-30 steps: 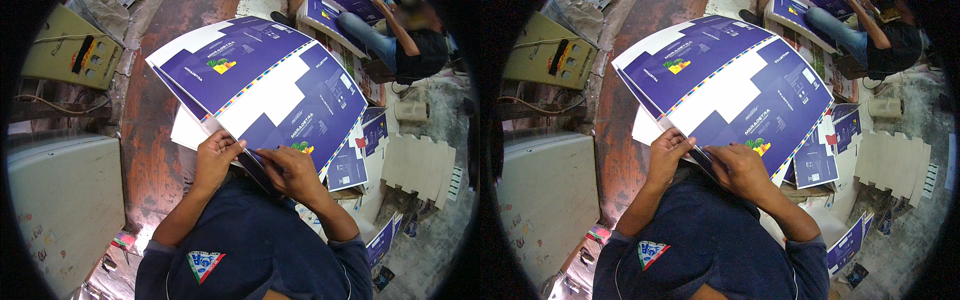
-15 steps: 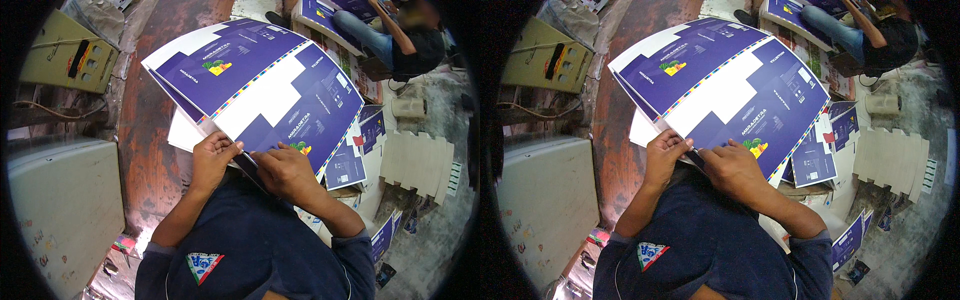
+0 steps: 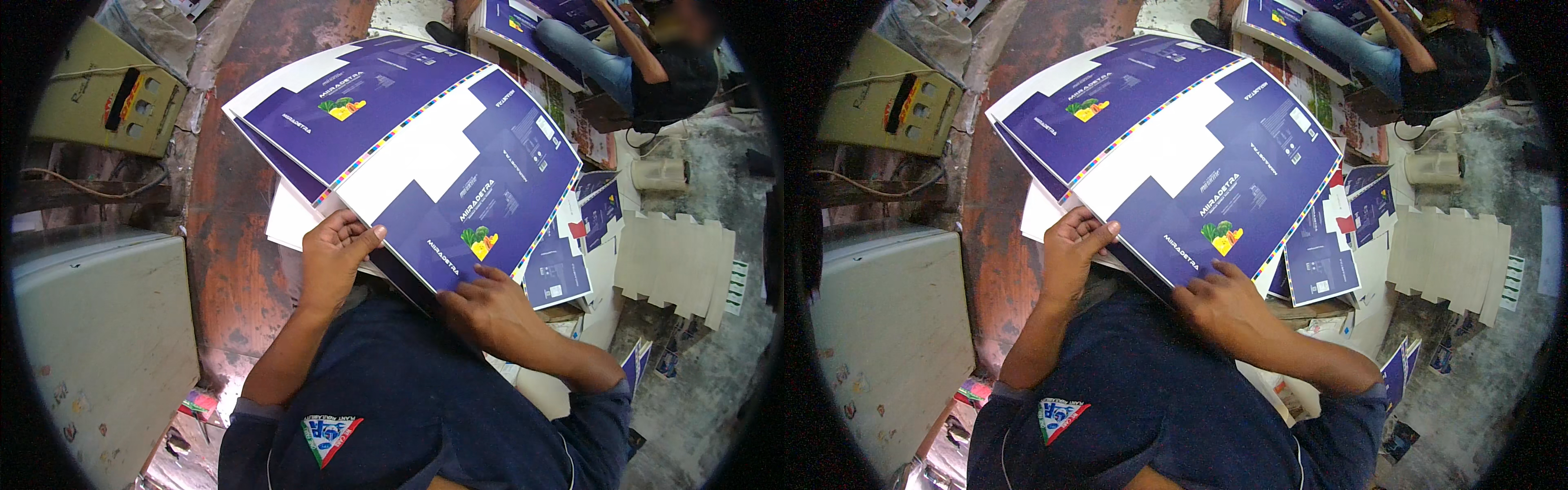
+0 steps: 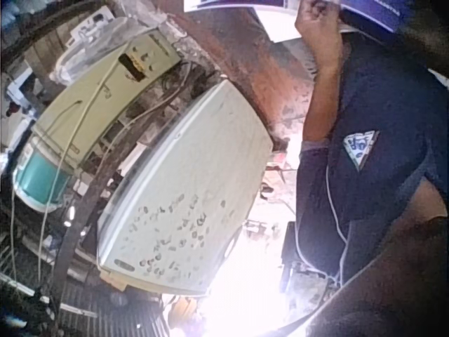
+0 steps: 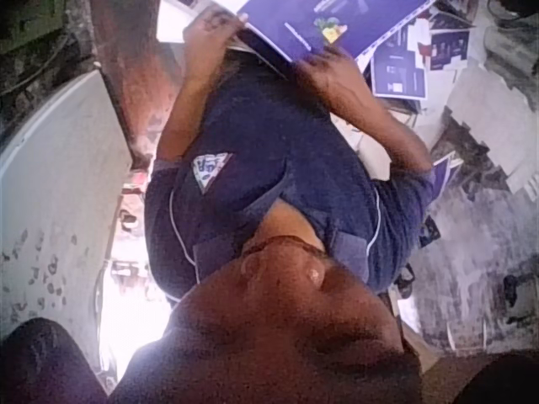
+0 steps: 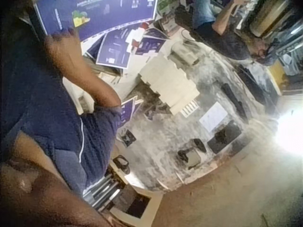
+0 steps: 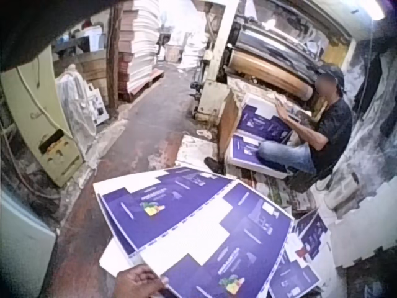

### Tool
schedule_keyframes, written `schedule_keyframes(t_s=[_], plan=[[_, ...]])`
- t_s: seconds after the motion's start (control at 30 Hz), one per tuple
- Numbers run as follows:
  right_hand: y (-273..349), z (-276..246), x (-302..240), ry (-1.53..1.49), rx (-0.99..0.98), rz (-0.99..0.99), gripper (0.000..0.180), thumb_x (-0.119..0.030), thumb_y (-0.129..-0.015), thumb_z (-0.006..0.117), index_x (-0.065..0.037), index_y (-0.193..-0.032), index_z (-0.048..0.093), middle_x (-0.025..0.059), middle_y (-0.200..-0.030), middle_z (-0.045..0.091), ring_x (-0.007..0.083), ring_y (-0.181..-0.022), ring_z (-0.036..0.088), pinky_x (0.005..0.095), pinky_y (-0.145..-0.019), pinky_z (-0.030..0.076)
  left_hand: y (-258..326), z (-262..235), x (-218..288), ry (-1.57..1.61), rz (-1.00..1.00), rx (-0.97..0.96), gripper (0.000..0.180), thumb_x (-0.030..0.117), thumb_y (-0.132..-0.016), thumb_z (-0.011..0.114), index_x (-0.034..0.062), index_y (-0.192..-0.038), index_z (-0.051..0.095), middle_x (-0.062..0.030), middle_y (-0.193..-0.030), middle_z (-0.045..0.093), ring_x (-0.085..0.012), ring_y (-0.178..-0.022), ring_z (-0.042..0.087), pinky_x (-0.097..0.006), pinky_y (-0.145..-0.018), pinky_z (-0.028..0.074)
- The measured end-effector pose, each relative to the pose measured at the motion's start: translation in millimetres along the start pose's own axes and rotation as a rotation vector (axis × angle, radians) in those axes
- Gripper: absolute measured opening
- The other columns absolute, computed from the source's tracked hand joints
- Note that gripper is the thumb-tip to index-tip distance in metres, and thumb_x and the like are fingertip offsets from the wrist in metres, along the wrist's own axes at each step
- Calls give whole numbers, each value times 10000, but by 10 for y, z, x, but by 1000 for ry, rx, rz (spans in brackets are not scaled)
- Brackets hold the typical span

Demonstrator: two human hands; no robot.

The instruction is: The person sits on the floor in a factory setting, handling large printed cardboard sheets. They fold the sheets into box shapes and use a white marker to make marks on the flaps. The person stacks the finished boxes and occasionally interacts with a coworker who is also assembling boxes nearby.

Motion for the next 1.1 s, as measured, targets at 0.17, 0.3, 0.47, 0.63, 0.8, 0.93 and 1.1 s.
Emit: schedule_keyframes(t_s=[0.17, 0.3, 0.47, 0.63, 0.8, 0.93, 1.1], plan=[[699, 309, 109, 37, -297, 73, 97, -157, -815, 588, -79, -864, 617, 128, -777, 650, 307, -732, 670, 465, -809, 507, 17, 17, -2, 9, 18, 8, 287, 79, -821, 740, -51, -1048, 623, -72, -831, 671, -102, -710, 629, -201, -590, 468], [740, -5, 125, -261, -306, 138, 145, -81, -777, 597, -70, -904, 666, 149, -759, 651, 339, -650, 656, 420, -694, 526, 4, -7, -14, 32, 3, -6, 291, 63, -827, 741, -59, -1061, 618, -68, -843, 666, -98, -736, 634, -191, -589, 455], [324, -329, 112, -386, 175, 161, 330, -75, -756, 682, -64, -1082, 638, 142, -998, 591, 328, -881, 588, 405, -766, 503, 2, -11, -36, 78, 22, -18, 301, 90, -829, 748, -53, -1060, 618, -63, -855, 668, -100, -745, 632, -198, -598, 457], [-101, 60, -29, -119, 434, 143, 498, -178, -684, 789, -65, -1140, 623, 127, -1029, 596, 325, -945, 562, 500, -949, 426, 26, 12, -43, 106, 13, -40, 306, 113, -840, 744, -32, -1080, 620, -67, -886, 673, -101, -765, 631, -206, -612, 460], [-83, 180, 96, -138, 502, 92, 407, -122, -669, 778, -64, -1053, 657, 107, -948, 627, 298, -880, 621, 498, -939, 478, 90, 84, -6, 170, 29, -88, 377, 80, -839, 741, -40, -1153, 570, -79, -889, 675, -102, -788, 634, -206, -656, 489], [-96, 115, 97, -172, 554, 70, 327, -90, -674, 764, -61, -989, 681, 89, -874, 641, 275, -827, 654, 481, -918, 512, 140, 97, -85, 81, 27, -188, 423, 44, -838, 733, -46, -1198, 530, -86, -887, 677, -99, -813, 634, -212, -726, 514], [-86, 121, 96, -199, 554, 81, 305, -84, -686, 760, -60, -982, 690, 94, -856, 644, 278, -796, 656, 486, -928, 507, 123, 72, -41, 99, -7, -232, 422, 32, -844, 720, -49, -1214, 534, -89, -909, 682, -96, -829, 636, -218, -763, 513]])
Point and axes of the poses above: each hand's wrist, its own y-axis away from the middle knuckle, its own z-axis out of the palm, x = y × z, the point moved 3 cm from there along -y, towards the middle knuckle
